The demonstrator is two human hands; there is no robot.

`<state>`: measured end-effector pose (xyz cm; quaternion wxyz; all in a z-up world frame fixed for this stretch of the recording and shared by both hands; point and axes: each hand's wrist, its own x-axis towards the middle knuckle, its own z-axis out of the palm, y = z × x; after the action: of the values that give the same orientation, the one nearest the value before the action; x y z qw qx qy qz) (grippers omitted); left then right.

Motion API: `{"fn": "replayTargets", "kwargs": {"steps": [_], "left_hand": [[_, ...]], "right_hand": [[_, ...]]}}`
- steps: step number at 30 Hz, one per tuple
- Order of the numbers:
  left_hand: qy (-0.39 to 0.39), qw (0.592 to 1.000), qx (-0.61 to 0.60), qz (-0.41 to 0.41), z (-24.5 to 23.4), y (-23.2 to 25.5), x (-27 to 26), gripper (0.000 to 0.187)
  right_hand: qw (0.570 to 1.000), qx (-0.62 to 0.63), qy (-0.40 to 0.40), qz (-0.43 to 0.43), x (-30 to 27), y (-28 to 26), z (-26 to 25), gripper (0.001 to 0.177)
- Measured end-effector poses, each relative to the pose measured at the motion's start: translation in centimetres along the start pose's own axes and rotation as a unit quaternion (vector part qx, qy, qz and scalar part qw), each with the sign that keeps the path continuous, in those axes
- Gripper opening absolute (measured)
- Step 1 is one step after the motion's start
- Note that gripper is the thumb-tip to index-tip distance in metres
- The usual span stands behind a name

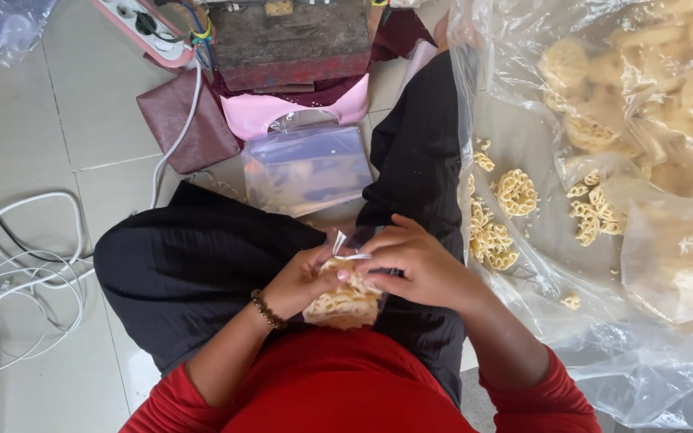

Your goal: Manually filling small plastic bags with crackers and sealing them using a heat sealer.

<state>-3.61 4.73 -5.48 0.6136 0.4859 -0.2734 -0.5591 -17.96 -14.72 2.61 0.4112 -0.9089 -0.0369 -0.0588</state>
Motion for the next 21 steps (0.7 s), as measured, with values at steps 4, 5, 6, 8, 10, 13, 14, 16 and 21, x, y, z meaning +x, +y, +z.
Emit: {"fn": "replayTargets", "kwargs": {"steps": [4, 5, 6, 8, 10, 13, 14, 16, 21], "left_hand": [[0.051, 0.997, 0.028, 0.044, -0.4, -1.1, 0.0, 0.033], [0.079, 0.994, 0.028, 0.069, 0.0, 0.8, 0.0, 0.035], [0.11, 0.989, 0.029, 0.095, 0.6, 2.6, -0.2, 0.036], [0.118, 0.985, 0.029, 0.123, 1.1, 3.7, -0.6, 0.036], [0.124, 0.98, 0.031, 0.15, 1.3, 4.9, -0.8, 0.035], [0.133, 0.97, 0.057, 0.193, 1.4, 6.1, -1.0, 0.037], [0.138, 0.963, 0.069, 0.223, 1.3, 6.4, -1.2, 0.039], [0.145, 0.953, 0.081, 0.254, 1.2, 7.4, -1.6, 0.043], [0.258, 0.908, 0.129, 0.303, 0.2, 10.1, -3.1, 0.019]], "right_hand": [[0.996, 0.058, 0.068, 0.003, 0.0, 0.4, 0.5, 0.012], [0.975, 0.152, 0.158, 0.024, -0.2, 0.6, 0.3, 0.016], [0.938, 0.245, 0.242, 0.043, -0.3, 0.9, 0.0, 0.025], [0.916, 0.31, 0.241, 0.08, -0.5, 1.3, 0.7, 0.041], [0.889, 0.372, 0.237, 0.119, -0.2, 1.2, 1.4, 0.058], [0.882, 0.38, 0.256, 0.11, 0.3, 1.0, 2.3, 0.013], [0.865, 0.406, 0.273, 0.11, 0.4, 1.2, 2.5, 0.011], [0.848, 0.432, 0.288, 0.108, 0.7, 1.0, 2.3, 0.01], [0.83, 0.464, 0.293, 0.101, 1.8, -1.5, 1.5, 0.013]]}}
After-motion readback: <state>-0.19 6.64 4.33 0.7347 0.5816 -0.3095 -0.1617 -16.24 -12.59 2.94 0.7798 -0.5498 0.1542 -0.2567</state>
